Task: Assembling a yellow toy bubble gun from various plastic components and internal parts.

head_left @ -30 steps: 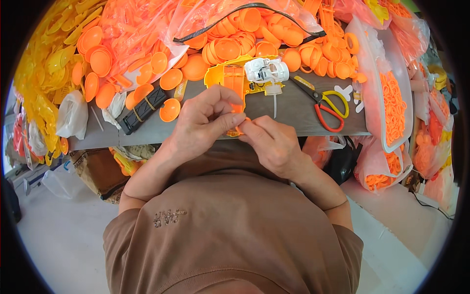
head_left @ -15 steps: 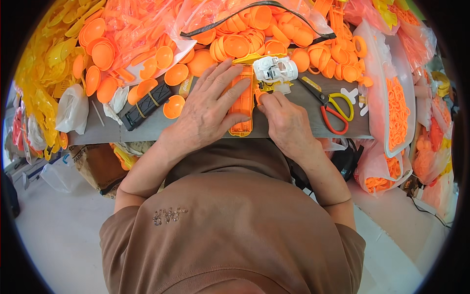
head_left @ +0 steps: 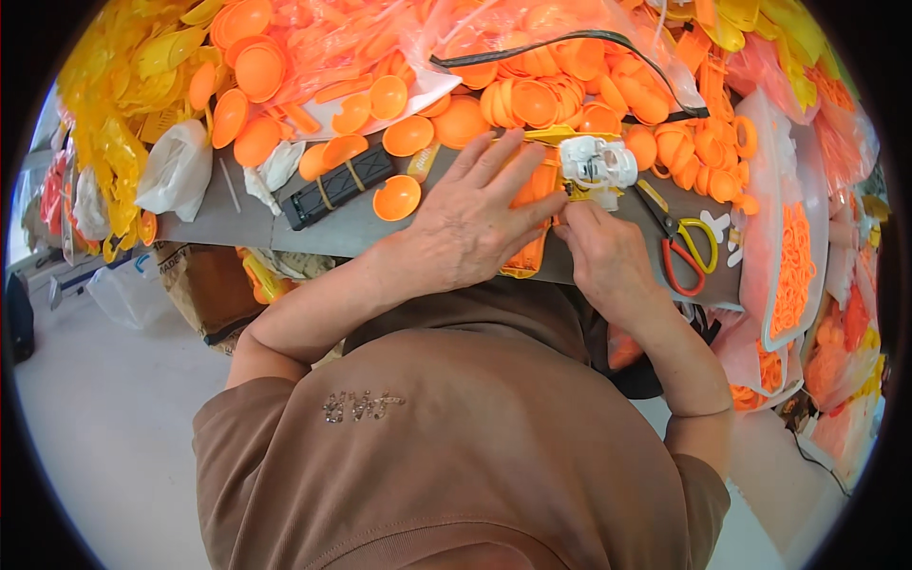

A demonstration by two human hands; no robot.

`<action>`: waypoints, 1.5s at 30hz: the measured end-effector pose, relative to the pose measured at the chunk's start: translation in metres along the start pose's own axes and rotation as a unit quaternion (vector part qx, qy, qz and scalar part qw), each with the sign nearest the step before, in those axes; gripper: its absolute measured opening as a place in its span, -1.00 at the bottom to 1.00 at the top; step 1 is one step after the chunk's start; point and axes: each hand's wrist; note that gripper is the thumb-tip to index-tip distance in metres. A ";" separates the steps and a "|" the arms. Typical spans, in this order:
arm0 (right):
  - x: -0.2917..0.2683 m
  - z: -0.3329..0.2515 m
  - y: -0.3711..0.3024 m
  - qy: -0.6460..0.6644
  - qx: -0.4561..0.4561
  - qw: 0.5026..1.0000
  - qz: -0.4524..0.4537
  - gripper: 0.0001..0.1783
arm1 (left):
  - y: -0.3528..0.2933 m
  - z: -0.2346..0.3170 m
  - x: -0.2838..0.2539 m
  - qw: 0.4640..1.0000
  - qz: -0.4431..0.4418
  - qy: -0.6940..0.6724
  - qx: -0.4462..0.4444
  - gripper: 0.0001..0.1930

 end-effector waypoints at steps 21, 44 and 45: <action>0.008 -0.027 -0.026 -0.029 -0.029 0.991 0.131 -0.47 | -0.079 -0.040 -0.099 0.951 -0.017 0.156 -0.266 -0.62; 0.039 -0.009 -0.027 -0.078 -0.100 0.986 0.107 -0.38 | 0.024 -0.018 -0.070 0.689 0.191 -0.656 -0.243 -0.74; 0.039 -0.009 -0.027 -0.079 -0.098 0.986 0.108 -0.38 | 0.034 -0.016 -0.063 0.672 0.170 -0.677 -0.249 -0.79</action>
Point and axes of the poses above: each hand's wrist, its own y-axis towards the middle knuckle, its own x-axis out of the palm, z = x × y, and after that the axes turned 2 degrees about z, right-handed
